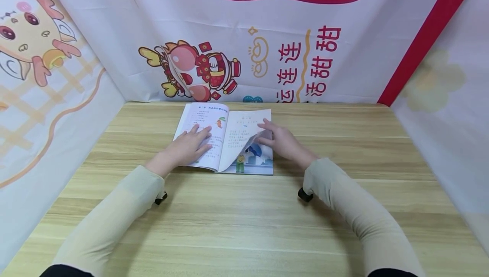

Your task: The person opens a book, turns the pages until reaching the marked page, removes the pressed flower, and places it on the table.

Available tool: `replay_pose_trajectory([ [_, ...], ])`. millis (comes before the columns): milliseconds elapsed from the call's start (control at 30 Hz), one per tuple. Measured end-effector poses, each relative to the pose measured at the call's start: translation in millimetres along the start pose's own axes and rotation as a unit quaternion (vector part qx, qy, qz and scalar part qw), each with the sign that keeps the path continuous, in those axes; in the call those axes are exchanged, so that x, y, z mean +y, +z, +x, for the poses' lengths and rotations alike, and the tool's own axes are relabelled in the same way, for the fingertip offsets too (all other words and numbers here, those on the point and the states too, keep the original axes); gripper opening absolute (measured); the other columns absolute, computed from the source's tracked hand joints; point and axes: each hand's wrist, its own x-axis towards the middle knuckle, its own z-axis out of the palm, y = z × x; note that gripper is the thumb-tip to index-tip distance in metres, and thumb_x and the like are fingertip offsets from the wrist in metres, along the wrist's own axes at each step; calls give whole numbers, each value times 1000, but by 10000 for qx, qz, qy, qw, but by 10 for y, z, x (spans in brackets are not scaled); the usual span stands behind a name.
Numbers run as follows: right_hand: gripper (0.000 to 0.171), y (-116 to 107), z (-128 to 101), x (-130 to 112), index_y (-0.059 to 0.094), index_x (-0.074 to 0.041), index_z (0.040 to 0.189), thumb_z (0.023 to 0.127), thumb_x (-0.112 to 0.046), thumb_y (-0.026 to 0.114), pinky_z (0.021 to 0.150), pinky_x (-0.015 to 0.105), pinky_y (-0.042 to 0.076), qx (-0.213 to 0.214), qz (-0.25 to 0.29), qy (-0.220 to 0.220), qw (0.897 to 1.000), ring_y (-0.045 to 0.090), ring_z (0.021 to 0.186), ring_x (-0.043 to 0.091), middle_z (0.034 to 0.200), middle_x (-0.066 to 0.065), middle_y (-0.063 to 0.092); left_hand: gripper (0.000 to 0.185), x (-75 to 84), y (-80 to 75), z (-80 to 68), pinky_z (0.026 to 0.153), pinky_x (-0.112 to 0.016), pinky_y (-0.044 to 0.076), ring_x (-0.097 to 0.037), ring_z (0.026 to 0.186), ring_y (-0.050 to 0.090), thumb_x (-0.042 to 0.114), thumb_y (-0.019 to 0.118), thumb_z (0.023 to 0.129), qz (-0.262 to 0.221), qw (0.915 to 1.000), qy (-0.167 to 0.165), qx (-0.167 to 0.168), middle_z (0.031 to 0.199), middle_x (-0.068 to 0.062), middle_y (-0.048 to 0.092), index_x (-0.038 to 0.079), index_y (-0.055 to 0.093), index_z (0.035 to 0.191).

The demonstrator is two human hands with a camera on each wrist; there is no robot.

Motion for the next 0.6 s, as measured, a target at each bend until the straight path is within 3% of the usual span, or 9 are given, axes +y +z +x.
replay_pose_trajectory([
  [167,80,27,50,-24,22,-14,164,101,-26,69,119,47,29,226,674,248,9972,17,154,27,171,5,7,65,3,2,1,120,-65,16,-41,154,12,45,44,109,3,10000,21,14,164,-11,34,10,32,161],
  [400,80,74,94,-79,6,-11,165,104,-7,59,118,37,31,276,1847,93,9824,25,152,20,169,5,15,67,22,-26,-9,120,-64,15,-39,155,11,47,45,108,-96,9999,-44,-64,165,-10,34,12,29,163],
  [600,80,151,111,-170,1,-12,165,104,3,51,118,35,32,63,1886,-268,9817,28,151,23,169,8,16,66,12,-35,2,121,-62,16,-38,155,10,46,48,107,-272,9996,-35,-39,167,-11,29,13,31,162],
])
